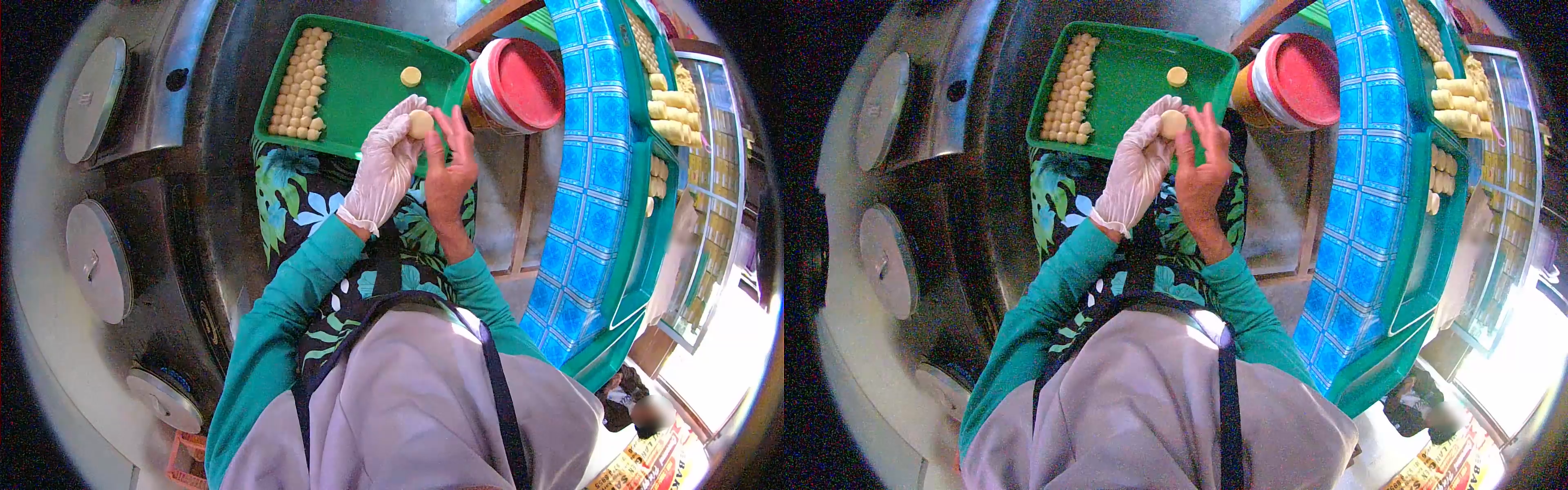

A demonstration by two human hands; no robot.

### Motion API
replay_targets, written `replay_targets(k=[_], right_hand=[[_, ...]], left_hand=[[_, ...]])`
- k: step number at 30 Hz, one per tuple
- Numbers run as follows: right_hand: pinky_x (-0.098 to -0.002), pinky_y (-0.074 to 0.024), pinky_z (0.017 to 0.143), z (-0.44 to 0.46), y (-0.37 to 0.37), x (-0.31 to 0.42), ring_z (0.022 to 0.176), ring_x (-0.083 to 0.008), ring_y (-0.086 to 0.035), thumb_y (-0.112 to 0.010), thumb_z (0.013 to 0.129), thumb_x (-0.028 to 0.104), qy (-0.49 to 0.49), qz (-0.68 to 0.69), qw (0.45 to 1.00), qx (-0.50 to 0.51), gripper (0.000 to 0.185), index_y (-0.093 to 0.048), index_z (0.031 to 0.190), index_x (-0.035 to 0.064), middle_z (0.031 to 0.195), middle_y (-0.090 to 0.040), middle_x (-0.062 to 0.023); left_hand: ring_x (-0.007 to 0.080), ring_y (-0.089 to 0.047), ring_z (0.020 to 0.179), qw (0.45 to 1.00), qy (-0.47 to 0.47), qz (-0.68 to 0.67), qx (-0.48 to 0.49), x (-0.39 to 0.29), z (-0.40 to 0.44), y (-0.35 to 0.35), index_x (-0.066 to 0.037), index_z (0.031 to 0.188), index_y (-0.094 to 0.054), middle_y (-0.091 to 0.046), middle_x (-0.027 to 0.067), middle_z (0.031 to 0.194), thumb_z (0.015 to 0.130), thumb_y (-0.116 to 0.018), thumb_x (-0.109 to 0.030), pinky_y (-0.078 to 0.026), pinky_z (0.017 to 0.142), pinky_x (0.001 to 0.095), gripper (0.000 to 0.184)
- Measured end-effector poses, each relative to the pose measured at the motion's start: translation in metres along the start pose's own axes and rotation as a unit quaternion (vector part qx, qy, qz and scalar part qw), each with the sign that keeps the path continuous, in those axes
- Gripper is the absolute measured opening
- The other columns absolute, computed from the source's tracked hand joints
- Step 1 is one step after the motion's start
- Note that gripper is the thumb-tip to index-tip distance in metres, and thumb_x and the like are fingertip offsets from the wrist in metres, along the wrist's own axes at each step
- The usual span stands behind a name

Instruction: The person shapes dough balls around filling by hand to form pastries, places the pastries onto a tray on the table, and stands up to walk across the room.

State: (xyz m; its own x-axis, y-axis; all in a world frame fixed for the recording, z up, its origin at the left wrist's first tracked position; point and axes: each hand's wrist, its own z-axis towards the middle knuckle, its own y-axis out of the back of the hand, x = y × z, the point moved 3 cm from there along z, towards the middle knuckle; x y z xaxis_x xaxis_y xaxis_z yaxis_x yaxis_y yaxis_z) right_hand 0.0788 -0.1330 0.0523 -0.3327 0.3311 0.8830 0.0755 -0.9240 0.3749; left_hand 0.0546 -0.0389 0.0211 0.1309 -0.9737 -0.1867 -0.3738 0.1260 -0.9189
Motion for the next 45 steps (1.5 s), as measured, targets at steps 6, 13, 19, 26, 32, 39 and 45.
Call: replay_targets(k=[6, 13, 19, 26, 32, 39, 45], right_hand=[[-0.0295, -0.0542, 0.07, -0.003, 0.011, -0.034, 0.079, -0.0156, -0.064, -0.072, 0.078, 0.007, -0.314, 0.288, 0.905, 0.011, 0.045, -0.057, 0.119, -0.0036, 0.093, -0.067, -0.0105], [-0.0295, -0.0536, 0.074, 0.009, 0.126, 0.069, 0.088, -0.0164, -0.064, -0.072, 0.078, 0.007, -0.28, 0.306, 0.908, 0.052, 0.036, -0.063, 0.112, 0.0006, 0.1, -0.067, -0.0102], [-0.0316, -0.0515, 0.08, 0.059, 0.338, 0.118, 0.094, -0.0179, -0.061, -0.068, 0.083, 0.01, -0.078, 0.054, 0.98, -0.173, 0.03, -0.062, 0.11, 0.0013, 0.104, -0.065, -0.0089], [-0.0286, -0.0429, 0.046, 0.112, 0.507, -0.09, 0.058, -0.0158, -0.055, -0.07, 0.082, 0.018, -0.327, 0.03, 0.896, -0.3, 0.025, -0.065, 0.103, 0.0068, 0.085, -0.067, -0.0052], [-0.0272, -0.0446, 0.048, 0.112, 0.495, -0.105, 0.06, -0.0147, -0.057, -0.069, 0.083, 0.016, -0.331, -0.005, 0.886, -0.325, 0.021, -0.065, 0.103, 0.0079, 0.082, -0.066, -0.0038], [-0.0245, -0.0412, 0.044, 0.107, 0.48, -0.073, 0.057, -0.0107, -0.054, -0.072, 0.081, 0.029, -0.334, -0.1, 0.904, -0.249, 0.036, -0.065, 0.106, 0.0037, 0.078, -0.065, -0.0045], [-0.0304, -0.051, 0.077, 0.072, 0.328, 0.088, 0.089, -0.0187, -0.064, -0.058, 0.09, 0.01, 0.078, -0.453, 0.869, -0.182, 0.025, -0.065, 0.112, 0.0016, 0.102, -0.068, -0.009]], left_hand=[[0.0226, -0.054, 0.114, 0.981, 0.038, 0.171, 0.078, 0.007, -0.005, 0.002, 0.004, 0.135, -0.041, -0.052, 0.0146, 0.131, 0.09, -0.059, -0.016, -0.045, 0.095, 0.035, 0.052], [0.0282, -0.04, 0.13, 0.97, 0.056, 0.227, 0.067, -0.024, -0.015, -0.028, 0.0, 0.136, -0.043, -0.046, 0.0183, 0.138, 0.099, -0.037, -0.036, -0.027, 0.11, 0.043, 0.051], [0.0314, -0.034, 0.135, 0.987, -0.023, 0.157, -0.015, -0.089, -0.007, 0.033, 0.004, 0.137, -0.038, -0.039, 0.0227, 0.142, 0.1, -0.038, -0.033, -0.027, 0.111, 0.0447, 0.052], [0.0337, -0.029, 0.137, 0.996, -0.029, 0.082, -0.036, -0.093, -0.013, 0.052, 0.005, 0.14, -0.033, -0.033, 0.0239, 0.145, 0.101, -0.034, -0.033, -0.02, 0.115, 0.0453, 0.054], [0.0343, -0.024, 0.139, 0.997, -0.039, 0.045, -0.051, -0.099, -0.019, 0.064, 0.005, 0.14, -0.032, -0.032, 0.0247, 0.146, 0.101, -0.034, -0.033, -0.017, 0.116, 0.0456, 0.054], [0.0376, -0.023, 0.139, 0.998, -0.017, 0.047, 0.034, -0.09, -0.013, 0.078, 0.005, 0.141, -0.03, -0.028, 0.0262, 0.147, 0.099, -0.039, -0.038, -0.017, 0.115, 0.0478, 0.061], [0.0423, -0.037, 0.13, 0.994, -0.034, -0.085, 0.062, -0.112, -0.016, 0.113, 0.009, 0.119, -0.055, -0.048, 0.0292, 0.131, 0.096, -0.048, -0.038, -0.029, 0.11, 0.0516, 0.053]])
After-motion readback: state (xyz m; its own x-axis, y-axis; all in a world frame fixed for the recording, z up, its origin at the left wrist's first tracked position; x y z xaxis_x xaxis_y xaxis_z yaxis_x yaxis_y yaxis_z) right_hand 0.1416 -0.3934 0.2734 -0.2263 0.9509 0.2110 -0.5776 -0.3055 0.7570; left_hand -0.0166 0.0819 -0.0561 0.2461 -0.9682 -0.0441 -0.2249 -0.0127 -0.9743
